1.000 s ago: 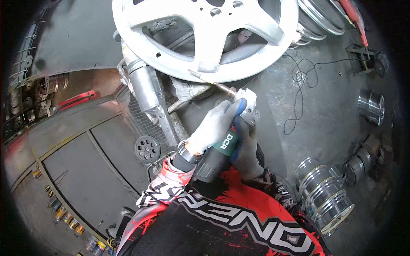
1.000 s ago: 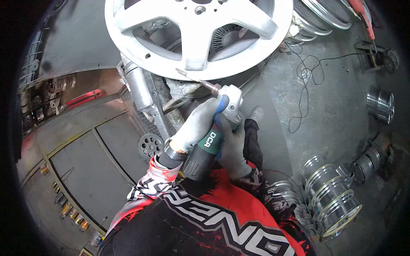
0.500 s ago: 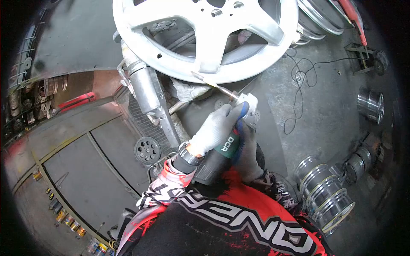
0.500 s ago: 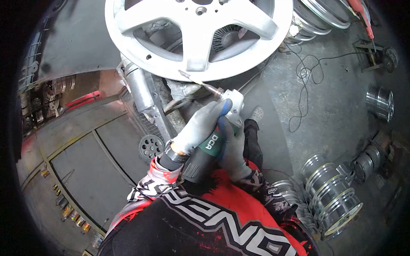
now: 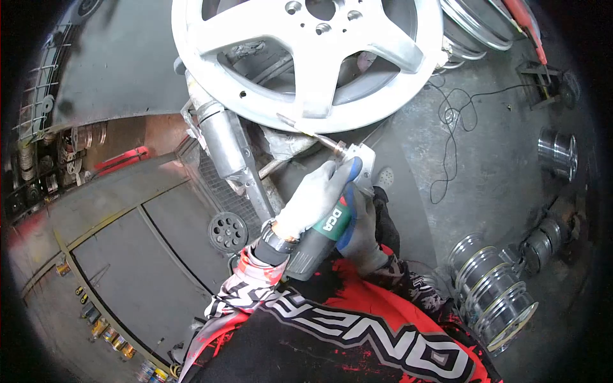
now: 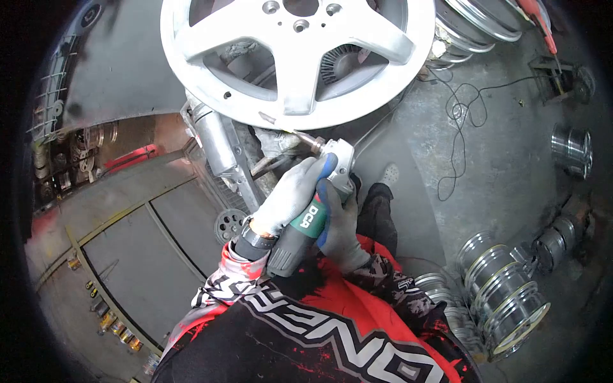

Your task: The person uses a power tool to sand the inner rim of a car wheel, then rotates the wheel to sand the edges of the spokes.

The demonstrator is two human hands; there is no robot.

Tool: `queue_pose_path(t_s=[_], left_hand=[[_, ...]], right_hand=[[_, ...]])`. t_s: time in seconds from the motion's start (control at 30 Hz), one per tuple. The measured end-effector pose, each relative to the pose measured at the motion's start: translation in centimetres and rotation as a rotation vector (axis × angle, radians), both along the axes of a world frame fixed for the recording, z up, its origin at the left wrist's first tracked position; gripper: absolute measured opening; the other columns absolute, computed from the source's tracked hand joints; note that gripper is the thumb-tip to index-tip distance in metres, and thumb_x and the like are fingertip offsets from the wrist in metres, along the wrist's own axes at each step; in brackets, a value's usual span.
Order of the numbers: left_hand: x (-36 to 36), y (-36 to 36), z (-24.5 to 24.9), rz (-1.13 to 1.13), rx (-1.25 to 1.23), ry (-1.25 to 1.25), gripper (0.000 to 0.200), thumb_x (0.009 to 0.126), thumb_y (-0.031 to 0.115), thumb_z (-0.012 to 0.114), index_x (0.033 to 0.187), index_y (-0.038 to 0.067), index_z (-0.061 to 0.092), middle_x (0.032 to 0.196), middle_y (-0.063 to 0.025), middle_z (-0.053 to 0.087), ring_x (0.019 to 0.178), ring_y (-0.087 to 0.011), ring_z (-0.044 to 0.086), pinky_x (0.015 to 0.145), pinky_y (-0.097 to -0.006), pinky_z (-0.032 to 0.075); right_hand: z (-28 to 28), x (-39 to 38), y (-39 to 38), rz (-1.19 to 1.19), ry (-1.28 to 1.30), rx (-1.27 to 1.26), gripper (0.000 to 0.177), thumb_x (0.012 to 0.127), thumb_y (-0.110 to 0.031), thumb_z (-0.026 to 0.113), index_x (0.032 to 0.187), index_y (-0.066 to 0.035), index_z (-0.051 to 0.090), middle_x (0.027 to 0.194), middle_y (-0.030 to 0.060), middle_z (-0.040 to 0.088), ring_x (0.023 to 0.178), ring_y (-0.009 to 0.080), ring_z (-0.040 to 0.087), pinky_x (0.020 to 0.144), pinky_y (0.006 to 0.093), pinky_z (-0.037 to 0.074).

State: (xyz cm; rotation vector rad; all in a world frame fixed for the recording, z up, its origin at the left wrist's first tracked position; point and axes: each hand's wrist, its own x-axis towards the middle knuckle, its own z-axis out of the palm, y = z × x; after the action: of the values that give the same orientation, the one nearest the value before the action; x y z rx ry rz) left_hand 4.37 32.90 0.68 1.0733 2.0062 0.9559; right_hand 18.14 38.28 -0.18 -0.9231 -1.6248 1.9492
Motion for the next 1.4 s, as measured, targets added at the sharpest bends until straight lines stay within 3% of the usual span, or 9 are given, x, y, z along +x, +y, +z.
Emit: queue_pose_path(t_s=[0.1,0.17,0.43,0.57,0.63,0.77,1.2,1.27,1.4], left_hand=[[0.8,1.0,0.0,0.017,-0.109,-0.087,0.036,0.112,0.041,0.048,0.124,0.012,0.065,0.099,-0.0242,0.063,0.094,-0.0454,0.067,0.081,-0.051,0.051],[1.7,1.7,-0.1,0.058,-0.261,-0.257,0.028,0.105,0.014,0.053,0.129,0.005,0.064,0.102,-0.0229,0.063,0.094,-0.0414,0.065,0.083,-0.0461,0.053],[-0.1,-0.1,0.8,0.014,-0.175,-0.071,0.035,0.113,0.04,0.047,0.129,0.015,0.067,0.095,-0.0243,0.06,0.087,-0.0452,0.066,0.077,-0.05,0.051],[0.8,0.9,0.2,0.06,-0.201,-0.179,0.043,0.111,0.048,0.049,0.124,0.011,0.069,0.096,-0.025,0.063,0.09,-0.0457,0.067,0.082,-0.049,0.051],[1.7,2.3,0.0,0.144,-0.286,-0.328,0.06,0.107,0.058,0.053,0.111,0.001,0.069,0.098,-0.0269,0.068,0.096,-0.0458,0.069,0.086,-0.0479,0.052],[3.7,4.3,-0.2,0.207,-0.35,-0.553,0.065,0.106,0.06,0.053,0.114,-0.003,0.068,0.102,-0.0286,0.072,0.103,-0.0412,0.073,0.091,-0.0464,0.053],[1.0,0.8,-0.5,-0.119,-0.012,-0.004,0.039,0.114,0.029,0.049,0.133,-0.002,0.064,0.122,-0.0251,0.069,0.117,-0.0407,0.066,0.099,-0.0405,0.052],[0.7,1.1,0.0,-0.154,-0.121,-0.011,0.035,0.113,0.025,0.05,0.133,-0.001,0.064,0.124,-0.0225,0.068,0.119,-0.0338,0.067,0.101,-0.0389,0.051],[1.5,2.3,1.8,0.178,-0.164,-0.604,0.039,0.115,0.029,0.049,0.133,-0.001,0.064,0.123,-0.0162,0.07,0.115,-0.0215,0.065,0.104,-0.0347,0.049]], right_hand=[[0.1,0.2,0.2,-0.153,0.21,-0.631,0.038,0.104,-0.015,0.067,0.14,-0.008,0.056,0.13,0.0064,0.062,0.116,0.0191,0.065,0.102,0.0371,0.054],[-0.4,1.1,0.5,-0.178,0.167,-0.674,0.036,0.104,-0.015,0.067,0.138,-0.008,0.057,0.129,0.0069,0.062,0.117,0.0196,0.065,0.102,0.0376,0.054],[-0.5,-0.6,-0.8,-0.229,0.263,-0.995,0.035,0.105,-0.019,0.067,0.136,-0.007,0.058,0.125,0.0048,0.064,0.116,0.0175,0.065,0.101,0.0368,0.054],[-0.7,0.3,-1.0,-0.206,0.096,-0.371,0.034,0.105,-0.018,0.067,0.136,-0.008,0.058,0.123,0.0033,0.064,0.114,0.0163,0.065,0.102,0.0359,0.054],[-1.6,1.8,0.4,-0.322,0.256,-1.013,0.033,0.105,-0.017,0.067,0.135,-0.007,0.058,0.122,0.0045,0.064,0.118,0.0185,0.063,0.104,0.0374,0.053],[-1.3,5.0,1.9,0.045,-0.186,-0.038,0.037,0.104,-0.017,0.067,0.137,-0.003,0.057,0.125,0.0103,0.062,0.122,0.0244,0.06,0.103,0.0393,0.051],[1.3,1.2,1.7,-0.197,0.053,-0.81,0.036,0.111,-0.03,0.053,0.131,-0.002,0.063,0.129,0.0103,0.062,0.114,0.0165,0.064,0.093,0.0349,0.053],[0.8,1.6,2.2,0.12,-0.158,0.811,0.032,0.109,-0.023,0.058,0.131,0.0,0.062,0.13,0.0122,0.059,0.12,0.0184,0.06,0.093,0.0378,0.053],[2.1,1.9,1.1,-0.063,-0.087,-0.112,0.032,0.108,-0.018,0.061,0.135,-0.001,0.058,0.13,0.014,0.057,0.123,0.0209,0.057,0.096,0.0415,0.052]])
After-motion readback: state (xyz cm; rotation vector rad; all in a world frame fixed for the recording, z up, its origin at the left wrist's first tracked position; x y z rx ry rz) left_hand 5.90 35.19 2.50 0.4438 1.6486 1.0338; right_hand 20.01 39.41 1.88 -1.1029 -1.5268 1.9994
